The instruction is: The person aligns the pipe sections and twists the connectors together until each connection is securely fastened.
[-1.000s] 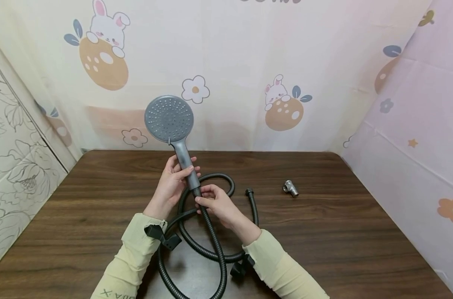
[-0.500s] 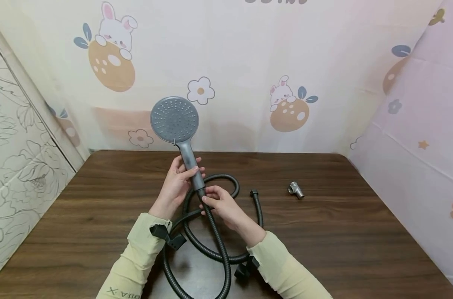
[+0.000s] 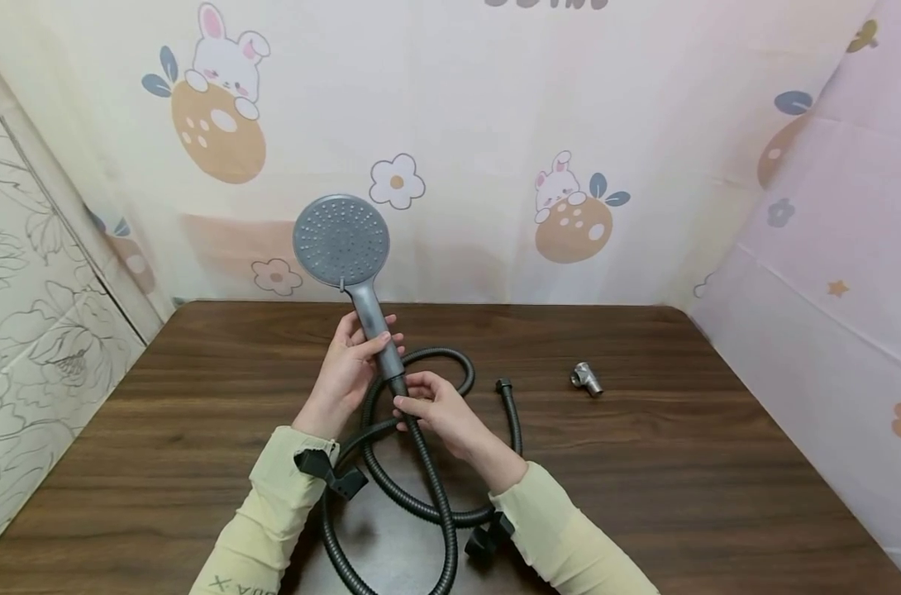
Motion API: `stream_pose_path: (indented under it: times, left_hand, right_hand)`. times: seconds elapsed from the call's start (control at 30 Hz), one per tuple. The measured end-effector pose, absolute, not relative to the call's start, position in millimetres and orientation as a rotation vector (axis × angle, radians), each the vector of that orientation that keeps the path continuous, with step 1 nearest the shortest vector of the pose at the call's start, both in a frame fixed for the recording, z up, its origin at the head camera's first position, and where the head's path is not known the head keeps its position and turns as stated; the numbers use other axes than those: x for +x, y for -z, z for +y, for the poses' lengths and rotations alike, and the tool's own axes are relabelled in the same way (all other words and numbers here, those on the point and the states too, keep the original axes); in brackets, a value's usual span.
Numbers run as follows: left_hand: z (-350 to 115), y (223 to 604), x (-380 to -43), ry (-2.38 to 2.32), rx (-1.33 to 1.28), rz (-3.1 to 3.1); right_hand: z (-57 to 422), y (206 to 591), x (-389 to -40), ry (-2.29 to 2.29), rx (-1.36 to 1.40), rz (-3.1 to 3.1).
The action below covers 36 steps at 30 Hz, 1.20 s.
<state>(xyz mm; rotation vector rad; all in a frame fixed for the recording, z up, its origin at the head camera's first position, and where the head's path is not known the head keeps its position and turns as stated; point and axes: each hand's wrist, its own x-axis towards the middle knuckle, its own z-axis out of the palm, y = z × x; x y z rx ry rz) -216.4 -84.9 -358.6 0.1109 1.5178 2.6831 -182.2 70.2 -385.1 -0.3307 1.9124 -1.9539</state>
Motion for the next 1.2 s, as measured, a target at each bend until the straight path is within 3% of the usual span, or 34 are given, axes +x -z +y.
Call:
stream_pose_path:
  times: [1.2]
  left_hand:
    - [-82.2,360.5,-216.6,-2.634,0.067,1.539]
  right_hand:
    - [68.6,385.0,-182.7,1.926,-0.289,2.069]
